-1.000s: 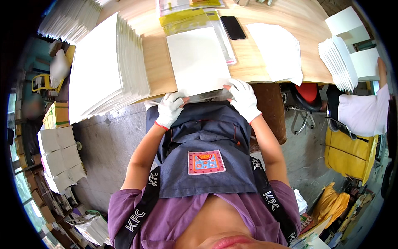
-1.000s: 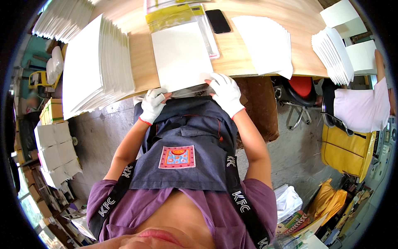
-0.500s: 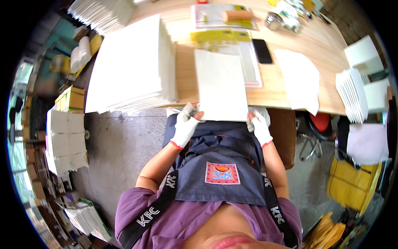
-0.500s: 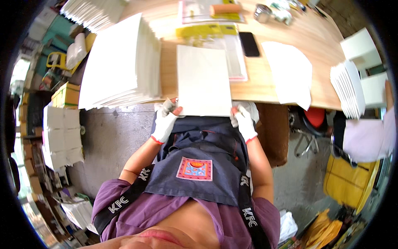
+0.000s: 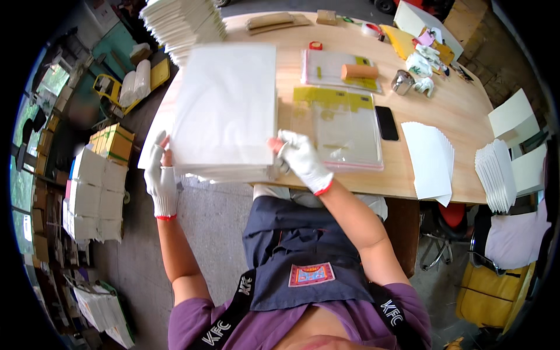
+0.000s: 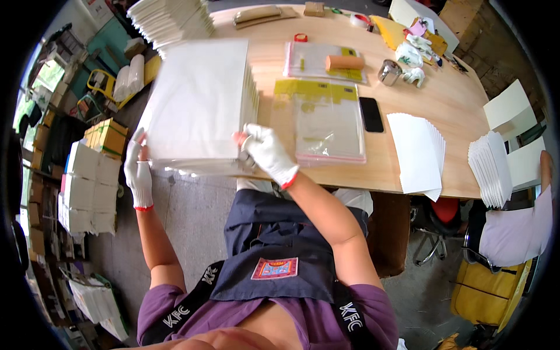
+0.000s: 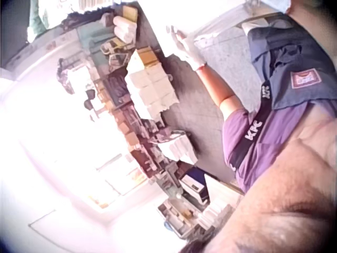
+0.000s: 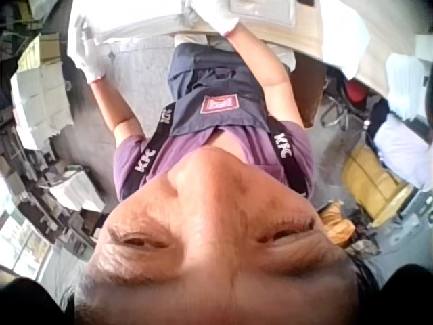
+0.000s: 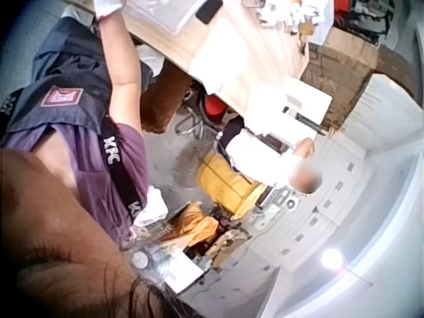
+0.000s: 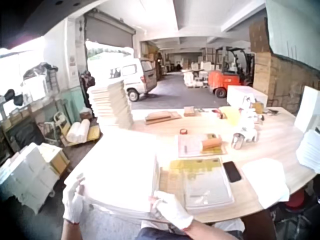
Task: The person repeatedly picks up white sheets of paper and inserts them into clear plastic sleeves. They then place the filled sleeves onto a stack on the table. The task is performed continuously with a second person visible in the background.
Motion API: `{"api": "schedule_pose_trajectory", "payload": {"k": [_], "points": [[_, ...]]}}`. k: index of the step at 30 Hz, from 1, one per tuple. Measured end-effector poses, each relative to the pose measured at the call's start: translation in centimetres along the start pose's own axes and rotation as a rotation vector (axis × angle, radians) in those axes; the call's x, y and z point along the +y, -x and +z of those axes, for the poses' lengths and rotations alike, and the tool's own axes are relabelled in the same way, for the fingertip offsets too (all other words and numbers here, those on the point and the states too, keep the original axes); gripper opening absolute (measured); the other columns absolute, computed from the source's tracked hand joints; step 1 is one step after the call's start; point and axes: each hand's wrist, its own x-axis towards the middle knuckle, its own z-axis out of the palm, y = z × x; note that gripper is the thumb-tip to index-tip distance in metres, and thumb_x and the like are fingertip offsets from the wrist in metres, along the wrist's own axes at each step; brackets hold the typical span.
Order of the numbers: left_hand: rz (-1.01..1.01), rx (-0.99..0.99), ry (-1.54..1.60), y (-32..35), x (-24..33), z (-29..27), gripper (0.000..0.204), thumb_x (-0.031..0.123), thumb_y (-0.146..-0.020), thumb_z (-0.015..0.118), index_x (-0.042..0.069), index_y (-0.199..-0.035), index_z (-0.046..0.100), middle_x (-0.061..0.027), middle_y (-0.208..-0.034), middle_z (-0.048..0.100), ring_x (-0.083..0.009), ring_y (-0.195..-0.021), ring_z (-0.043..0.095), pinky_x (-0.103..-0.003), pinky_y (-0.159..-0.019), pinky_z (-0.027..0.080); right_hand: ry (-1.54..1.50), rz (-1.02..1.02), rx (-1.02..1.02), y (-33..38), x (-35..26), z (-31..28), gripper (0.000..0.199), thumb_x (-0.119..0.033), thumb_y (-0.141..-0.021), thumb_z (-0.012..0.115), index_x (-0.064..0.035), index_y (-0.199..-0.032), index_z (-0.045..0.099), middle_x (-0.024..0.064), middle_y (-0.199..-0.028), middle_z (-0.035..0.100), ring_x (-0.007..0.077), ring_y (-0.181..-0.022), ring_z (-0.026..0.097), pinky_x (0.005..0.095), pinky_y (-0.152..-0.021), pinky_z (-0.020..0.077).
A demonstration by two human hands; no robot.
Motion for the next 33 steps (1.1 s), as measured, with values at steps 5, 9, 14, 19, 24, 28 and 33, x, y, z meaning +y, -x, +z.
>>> {"api": "schedule_pose_trajectory", "payload": {"k": [5,9,14,19,24,28,33], "points": [[-0.36,-0.155,0.26,1.0,-4.6,0.9,0.052,0.03,-0.1,0.044,-0.002,-0.14,0.043,-0.013,-0.133,0.053,-0.0191,-0.124,0.045,-0.029,-0.105,0.031,-0.062,0.229,0.04,-0.5,-0.5,1.7,0.034,-0.034,-0.092,0.064,-0.0075,-0.073,0.056,0.0001,-0.055,0.054,0.0052,-0.041,0.045,0.0217,-0.038,0.0364],[-0.272,-0.091,0.337,1.7,-5.3,1.0,0.05,0.023,-0.099,0.038,-0.005,-0.141,0.039,-0.0151,-0.139,0.047,-0.0202,-0.129,0.041,-0.03,-0.108,0.028,-0.08,0.185,0.0,-0.5,-0.2,1.4,0.035,-0.033,-0.093,0.062,-0.0073,-0.07,0.053,-0.0008,-0.052,0.051,0.0056,-0.044,0.046,0.0216,-0.041,0.0361],[-0.124,0.14,0.708,3.1,-6.9,3.0,0.049,0.012,-0.098,0.03,-0.003,-0.145,0.033,-0.0163,-0.148,0.036,-0.0267,-0.137,0.034,-0.037,-0.114,0.024,-0.134,0.083,-0.061,0.5,1.3,-0.3,0.038,-0.036,-0.097,0.055,-0.0061,-0.073,0.054,-0.0002,-0.058,0.053,0.0061,-0.047,0.048,0.0224,-0.043,0.0368],[0.039,0.454,0.379,9.0,-14.4,3.5,0.053,0.029,-0.102,0.039,-0.003,-0.144,0.031,-0.0179,-0.147,0.035,-0.0325,-0.13,0.042,-0.044,-0.109,0.036,-0.039,0.106,0.135,7.9,5.6,-9.0,0.039,-0.042,-0.098,0.049,-0.0047,-0.091,0.061,0.0009,-0.068,0.059,0.0082,-0.055,0.06,0.021,-0.049,0.0479],[-0.497,0.219,0.489,18.5,-18.6,6.2,0.057,0.04,-0.102,0.031,0.005,-0.147,0.029,-0.0198,-0.151,0.028,-0.0383,-0.134,0.036,-0.049,-0.111,0.03,0.017,0.219,1.049,19.9,10.3,-20.2,0.03,-0.036,-0.095,0.056,-0.007,-0.096,0.063,0.0029,-0.068,0.062,0.0107,-0.052,0.057,0.0225,-0.05,0.0461],[-0.275,-0.089,0.181,23.9,-13.1,10.9,0.044,0.006,-0.098,0.042,0.003,-0.142,0.039,-0.0142,-0.142,0.044,-0.0259,-0.129,0.044,-0.037,-0.105,0.038,-0.09,0.189,1.376,26.1,10.0,-29.0,0.016,-0.024,-0.096,0.046,-0.0095,-0.092,0.05,0.005,-0.063,0.057,0.0118,-0.041,0.048,0.0256,-0.035,0.0398],[0.066,-0.461,0.134,22.4,-7.1,15.6,0.043,0.013,-0.094,0.052,-0.003,-0.134,0.046,-0.0201,-0.133,0.052,-0.0315,-0.124,0.05,-0.039,-0.105,0.036,-0.157,0.344,1.261,27.4,9.8,-34.5,0.014,-0.018,-0.092,0.053,-0.0056,-0.089,0.058,0.0044,-0.064,0.056,0.0106,-0.042,0.047,0.0242,-0.036,0.0383]]}}
